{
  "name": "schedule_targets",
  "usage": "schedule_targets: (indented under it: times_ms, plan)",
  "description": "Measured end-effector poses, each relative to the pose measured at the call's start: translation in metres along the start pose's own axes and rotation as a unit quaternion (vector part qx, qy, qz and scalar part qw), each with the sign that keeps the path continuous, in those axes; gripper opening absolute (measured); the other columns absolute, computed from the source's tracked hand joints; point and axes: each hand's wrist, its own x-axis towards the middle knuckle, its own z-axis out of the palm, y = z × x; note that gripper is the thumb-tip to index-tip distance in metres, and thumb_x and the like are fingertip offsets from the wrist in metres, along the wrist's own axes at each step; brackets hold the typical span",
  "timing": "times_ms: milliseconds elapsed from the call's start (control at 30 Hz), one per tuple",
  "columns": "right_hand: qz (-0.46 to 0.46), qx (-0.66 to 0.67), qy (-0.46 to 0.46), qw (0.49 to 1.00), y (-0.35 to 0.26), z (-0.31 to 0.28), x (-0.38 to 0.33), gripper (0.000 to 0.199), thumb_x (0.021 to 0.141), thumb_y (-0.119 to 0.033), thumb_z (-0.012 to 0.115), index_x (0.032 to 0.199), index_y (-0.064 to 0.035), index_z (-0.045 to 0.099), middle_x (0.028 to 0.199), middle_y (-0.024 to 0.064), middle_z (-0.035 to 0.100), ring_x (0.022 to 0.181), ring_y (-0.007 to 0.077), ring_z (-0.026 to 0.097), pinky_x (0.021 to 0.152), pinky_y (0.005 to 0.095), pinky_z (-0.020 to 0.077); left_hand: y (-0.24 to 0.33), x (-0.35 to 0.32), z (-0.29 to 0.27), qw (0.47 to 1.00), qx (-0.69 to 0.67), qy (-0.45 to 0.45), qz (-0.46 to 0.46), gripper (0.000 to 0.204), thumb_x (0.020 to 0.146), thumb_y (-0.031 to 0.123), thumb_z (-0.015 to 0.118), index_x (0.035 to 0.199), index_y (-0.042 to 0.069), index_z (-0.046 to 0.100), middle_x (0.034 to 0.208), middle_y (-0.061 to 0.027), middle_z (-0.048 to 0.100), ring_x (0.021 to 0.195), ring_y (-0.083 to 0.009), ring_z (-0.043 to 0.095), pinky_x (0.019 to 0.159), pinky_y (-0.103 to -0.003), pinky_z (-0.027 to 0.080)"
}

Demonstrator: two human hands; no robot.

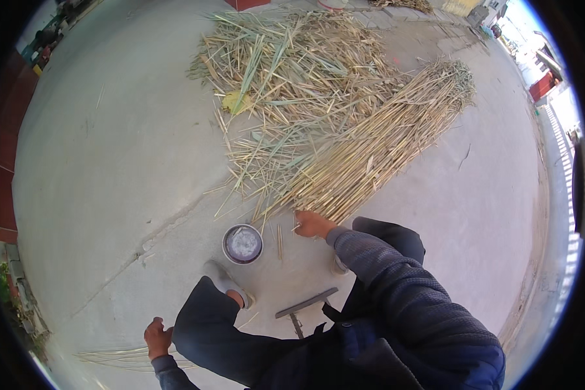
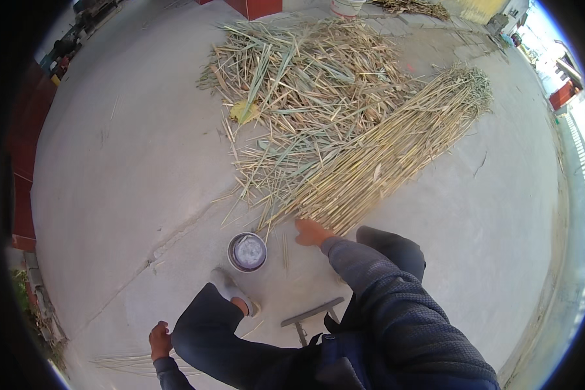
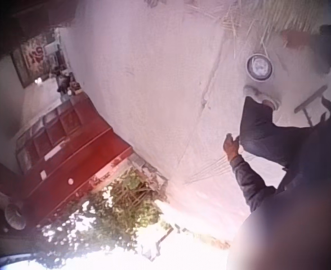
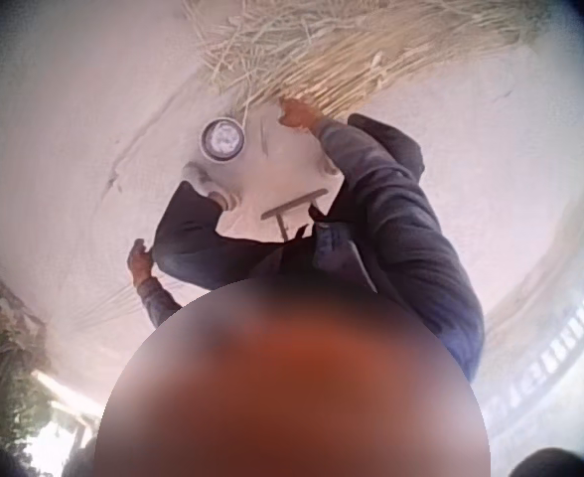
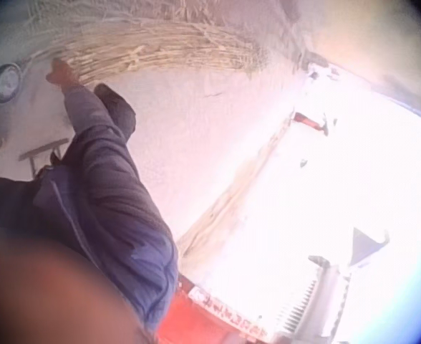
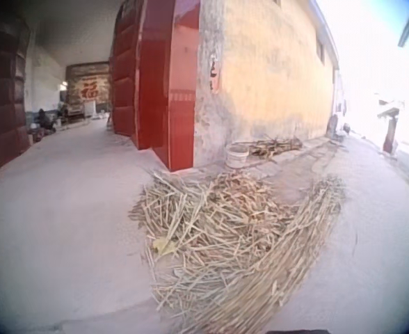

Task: The person sits on a low stool and repeatedly strips thin fibers from dried plant stems by hand. They pull off the outer layers and place the resulting fibers on the floor while discarding the remaining stems into a pile.

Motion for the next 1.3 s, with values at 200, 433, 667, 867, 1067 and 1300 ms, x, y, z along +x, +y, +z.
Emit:
schedule_targets:
  times_ms: [200, 433, 667, 867, 1067, 1300]
  plan:
    - [0.075, 0.062, 0.116, 0.988, 0.038, 0.03, 0.014, 0.044, 0.076, -0.023, 0.069, 0.11, 0.0036, 0.06, 0.102, 0.0283, 0.067, 0.101, 0.0456, 0.064, 0.086, 0.0511, 0.0523, 0.225, 0.102, -0.142, 0.956, 0.007, 0.212, 0.202, 0.045, 0.078, 0.012, 0.08, 0.117, 0.001, 0.062, 0.103, -0.0167, 0.067, 0.094, -0.0354, 0.062, 0.083, -0.045, 0.047]
    - [0.205, 0.11, 0.217, 0.948, 0.096, 0.029, 0.046, 0.029, 0.08, -0.024, 0.068, 0.094, 0.0008, 0.065, 0.096, 0.0272, 0.067, 0.097, 0.0469, 0.064, 0.084, 0.0526, 0.0516, 0.385, 0.113, -0.104, 0.939, -0.049, 0.025, 0.341, 0.042, 0.078, 0.024, 0.079, 0.111, 0.0, 0.066, 0.098, -0.016, 0.069, 0.093, -0.035, 0.063, 0.082, -0.044, 0.046]
    - [0.323, 0.157, 0.303, 0.883, 0.128, 0.0, 0.066, 0.022, 0.083, -0.015, 0.063, 0.101, -0.001, 0.065, 0.088, 0.0233, 0.067, 0.088, 0.0433, 0.066, 0.076, 0.0491, 0.0514, 0.362, 0.125, -0.077, 0.948, 0.052, -0.109, 0.293, 0.046, 0.079, 0.032, 0.075, 0.112, 0.001, 0.064, 0.093, -0.0149, 0.068, 0.089, -0.0341, 0.061, 0.081, -0.044, 0.043]
    - [0.407, 0.159, 0.437, 0.786, 0.127, -0.011, 0.067, 0.032, 0.085, -0.019, 0.071, 0.107, 0.0018, 0.062, 0.102, 0.0227, 0.063, 0.094, 0.0403, 0.064, 0.08, 0.0489, 0.049, 0.374, 0.128, -0.076, 0.935, 0.014, -0.114, 0.334, 0.046, 0.081, 0.03, 0.074, 0.114, 0.001, 0.063, 0.094, -0.0148, 0.067, 0.091, -0.0335, 0.06, 0.082, -0.043, 0.043]
    - [0.431, 0.192, 0.445, 0.761, 0.156, -0.01, 0.069, 0.033, 0.085, -0.024, 0.073, 0.105, 0.0005, 0.063, 0.098, 0.0214, 0.065, 0.093, 0.0402, 0.064, 0.082, 0.0478, 0.0491, 0.381, 0.13, -0.08, 0.932, 0.027, -0.134, 0.336, 0.046, 0.08, 0.026, 0.074, 0.116, 0.0, 0.062, 0.095, -0.0144, 0.066, 0.091, -0.0326, 0.061, 0.083, -0.043, 0.042]
    - [0.433, 0.219, 0.463, 0.742, 0.183, -0.009, 0.061, 0.032, 0.087, -0.028, 0.069, 0.093, 0.0036, 0.068, 0.085, 0.0231, 0.069, 0.084, 0.0401, 0.068, 0.078, 0.0468, 0.0519, 0.381, 0.128, -0.077, 0.931, 0.028, -0.121, 0.342, 0.046, 0.079, 0.027, 0.074, 0.115, 0.0, 0.063, 0.095, -0.0142, 0.067, 0.091, -0.0323, 0.061, 0.083, -0.043, 0.042]
